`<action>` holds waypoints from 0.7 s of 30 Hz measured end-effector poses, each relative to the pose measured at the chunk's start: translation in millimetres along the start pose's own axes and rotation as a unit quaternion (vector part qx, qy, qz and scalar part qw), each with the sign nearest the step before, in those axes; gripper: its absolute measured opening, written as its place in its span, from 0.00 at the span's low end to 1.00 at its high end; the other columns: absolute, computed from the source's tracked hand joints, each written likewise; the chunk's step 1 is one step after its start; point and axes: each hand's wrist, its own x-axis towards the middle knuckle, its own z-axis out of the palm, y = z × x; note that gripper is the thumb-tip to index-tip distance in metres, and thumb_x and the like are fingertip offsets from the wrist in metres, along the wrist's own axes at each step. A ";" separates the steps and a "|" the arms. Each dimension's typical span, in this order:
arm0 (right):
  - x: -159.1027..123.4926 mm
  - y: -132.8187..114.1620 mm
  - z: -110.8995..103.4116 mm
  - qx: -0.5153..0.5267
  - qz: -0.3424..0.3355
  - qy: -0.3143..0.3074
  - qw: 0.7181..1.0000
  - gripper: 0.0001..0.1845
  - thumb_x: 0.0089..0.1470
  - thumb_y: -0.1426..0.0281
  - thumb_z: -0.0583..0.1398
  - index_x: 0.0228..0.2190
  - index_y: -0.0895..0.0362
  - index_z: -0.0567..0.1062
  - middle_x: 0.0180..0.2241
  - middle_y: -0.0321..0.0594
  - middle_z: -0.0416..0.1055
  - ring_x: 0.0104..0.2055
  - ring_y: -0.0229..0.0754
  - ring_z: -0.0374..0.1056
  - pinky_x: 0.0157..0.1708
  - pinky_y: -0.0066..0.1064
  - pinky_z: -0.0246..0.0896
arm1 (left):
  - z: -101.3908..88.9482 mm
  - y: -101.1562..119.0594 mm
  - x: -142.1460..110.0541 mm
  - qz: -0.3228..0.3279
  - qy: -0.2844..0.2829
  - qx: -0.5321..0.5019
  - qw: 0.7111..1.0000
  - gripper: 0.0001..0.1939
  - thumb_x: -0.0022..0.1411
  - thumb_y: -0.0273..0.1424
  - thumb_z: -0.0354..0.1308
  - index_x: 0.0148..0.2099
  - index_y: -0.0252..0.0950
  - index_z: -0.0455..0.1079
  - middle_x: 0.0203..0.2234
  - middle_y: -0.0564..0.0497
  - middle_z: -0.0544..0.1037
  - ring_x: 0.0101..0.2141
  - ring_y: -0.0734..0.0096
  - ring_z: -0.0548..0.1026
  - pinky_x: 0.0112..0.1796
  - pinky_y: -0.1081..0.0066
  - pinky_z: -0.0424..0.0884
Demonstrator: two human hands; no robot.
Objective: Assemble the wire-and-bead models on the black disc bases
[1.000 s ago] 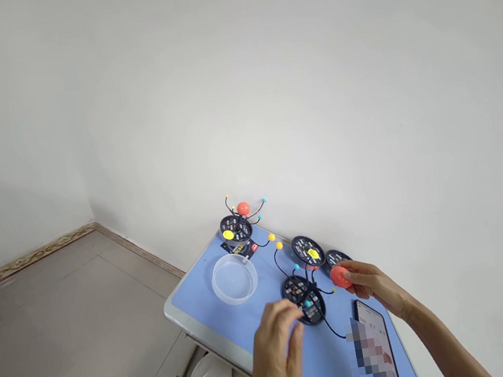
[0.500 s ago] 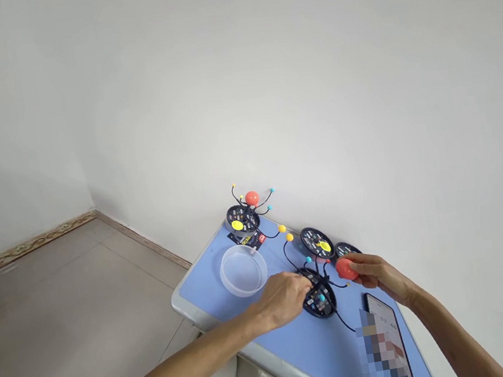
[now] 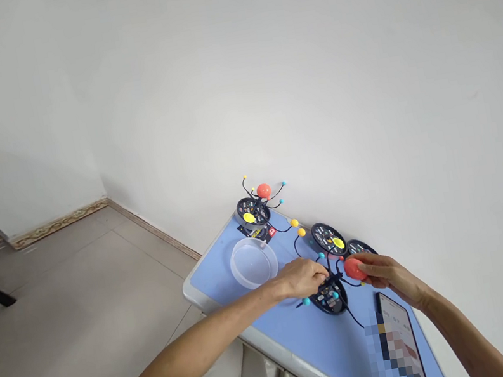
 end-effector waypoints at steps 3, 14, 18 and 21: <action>2.7 0.1 2.5 -0.019 0.003 0.017 1.000 0.28 0.44 0.48 0.63 0.38 0.58 0.79 0.24 0.36 0.66 0.26 0.38 0.55 0.24 0.30 0.41 | 0.7 2.1 5.4 -0.002 -0.015 0.015 1.000 0.17 0.64 0.26 0.48 0.46 0.43 0.77 0.30 0.56 0.81 0.34 0.69 0.78 0.35 0.75 0.67; 5.7 -2.3 5.9 -0.018 0.016 0.006 1.000 0.27 0.44 0.50 0.64 0.38 0.58 0.78 0.24 0.35 0.65 0.26 0.39 0.56 0.24 0.31 0.42 | 9.3 3.4 20.8 0.002 -0.033 0.059 0.998 0.13 0.66 0.29 0.47 0.39 0.40 0.74 0.33 0.51 0.81 0.40 0.60 0.79 0.35 0.71 0.69; 7.3 0.6 6.2 -0.014 0.019 0.011 1.000 0.27 0.43 0.50 0.64 0.38 0.59 0.77 0.23 0.34 0.65 0.25 0.38 0.55 0.24 0.31 0.42 | 10.4 4.5 22.8 0.014 -0.026 0.069 0.997 0.13 0.66 0.29 0.47 0.36 0.40 0.73 0.35 0.51 0.81 0.42 0.60 0.79 0.38 0.70 0.70; 7.8 0.3 5.9 -0.024 0.020 0.010 0.999 0.28 0.43 0.49 0.64 0.38 0.58 0.78 0.23 0.34 0.64 0.25 0.38 0.54 0.24 0.31 0.42 | 12.8 4.1 24.2 0.018 -0.023 0.075 0.997 0.13 0.67 0.29 0.47 0.38 0.42 0.73 0.36 0.51 0.82 0.43 0.61 0.79 0.39 0.70 0.70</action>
